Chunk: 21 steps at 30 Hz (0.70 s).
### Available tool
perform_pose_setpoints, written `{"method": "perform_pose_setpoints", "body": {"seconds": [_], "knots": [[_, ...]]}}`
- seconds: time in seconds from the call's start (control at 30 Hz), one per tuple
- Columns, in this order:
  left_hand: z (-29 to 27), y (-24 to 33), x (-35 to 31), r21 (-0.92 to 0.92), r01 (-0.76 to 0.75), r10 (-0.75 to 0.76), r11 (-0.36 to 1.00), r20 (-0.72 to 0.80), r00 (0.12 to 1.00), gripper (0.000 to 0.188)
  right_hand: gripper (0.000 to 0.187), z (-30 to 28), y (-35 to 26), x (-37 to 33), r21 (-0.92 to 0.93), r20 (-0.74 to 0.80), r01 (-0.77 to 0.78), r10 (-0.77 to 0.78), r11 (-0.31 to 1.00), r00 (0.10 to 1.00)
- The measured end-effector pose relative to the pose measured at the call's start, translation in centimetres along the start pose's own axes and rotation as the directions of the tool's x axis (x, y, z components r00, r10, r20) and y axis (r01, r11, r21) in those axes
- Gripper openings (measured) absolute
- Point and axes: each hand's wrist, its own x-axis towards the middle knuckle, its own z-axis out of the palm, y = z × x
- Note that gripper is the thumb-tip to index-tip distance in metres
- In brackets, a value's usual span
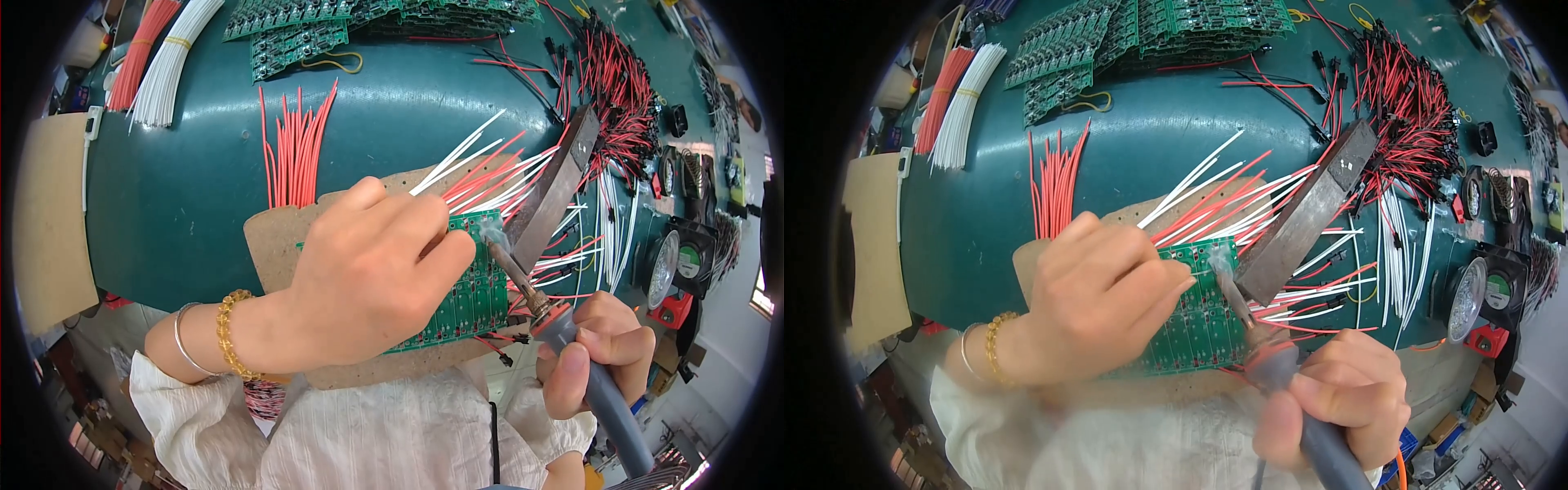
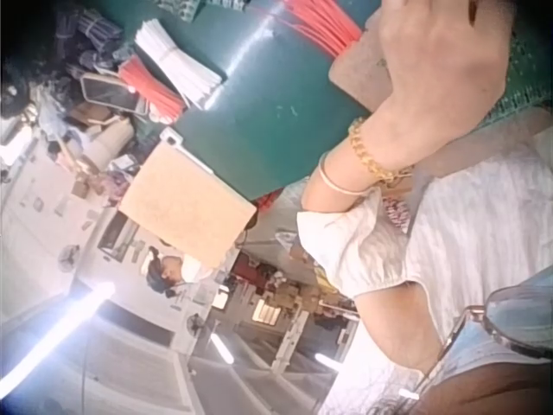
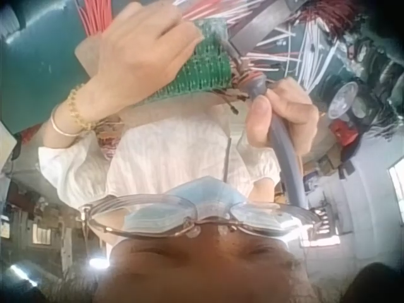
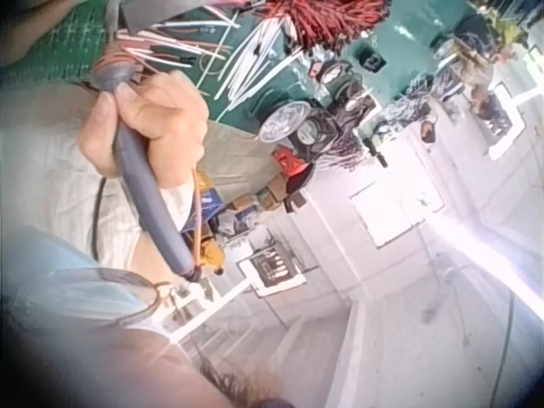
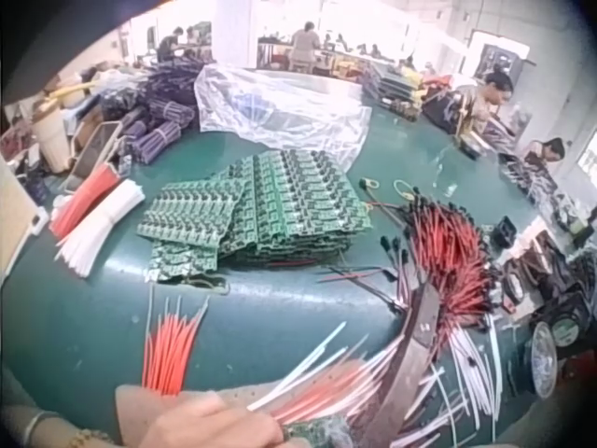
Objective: The person solders wires onto a series of small printed circuit boards using a soldering iron and solder wire.
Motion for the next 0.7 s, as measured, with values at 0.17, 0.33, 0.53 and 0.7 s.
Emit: {"method": "perform_pose_setpoints", "body": {"seconds": [0.17,0.33,0.53,0.7], "knots": [[-2.8,2.0,0.1,-0.017,0.156,-0.153,0.988,0.111,0.982,0.014,0.019,-1.8,-0.4,-0.5,0.081,-0.024,-0.079,0.081,0.994,0.996],[-2.6,2.7,0.1,-0.166,0.285,-0.287,0.944,0.01,0.958,0.014,0.017,-2.4,-1.2,-1.8,0.127,-0.109,-0.002,0.016,0.992,0.994],[-1.0,2.8,-0.6,-0.132,0.19,-0.183,0.973,0.058,0.981,0.016,0.027,-1.4,-1.3,-3.6,0.068,-0.129,-0.177,0.185,0.982,0.974],[-0.5,2.6,-0.4,-0.145,0.133,-0.121,0.98,0.089,0.989,0.015,0.027,-1.5,-1.3,-4.7,0.067,-0.071,-0.186,0.191,0.98,0.979]]}}
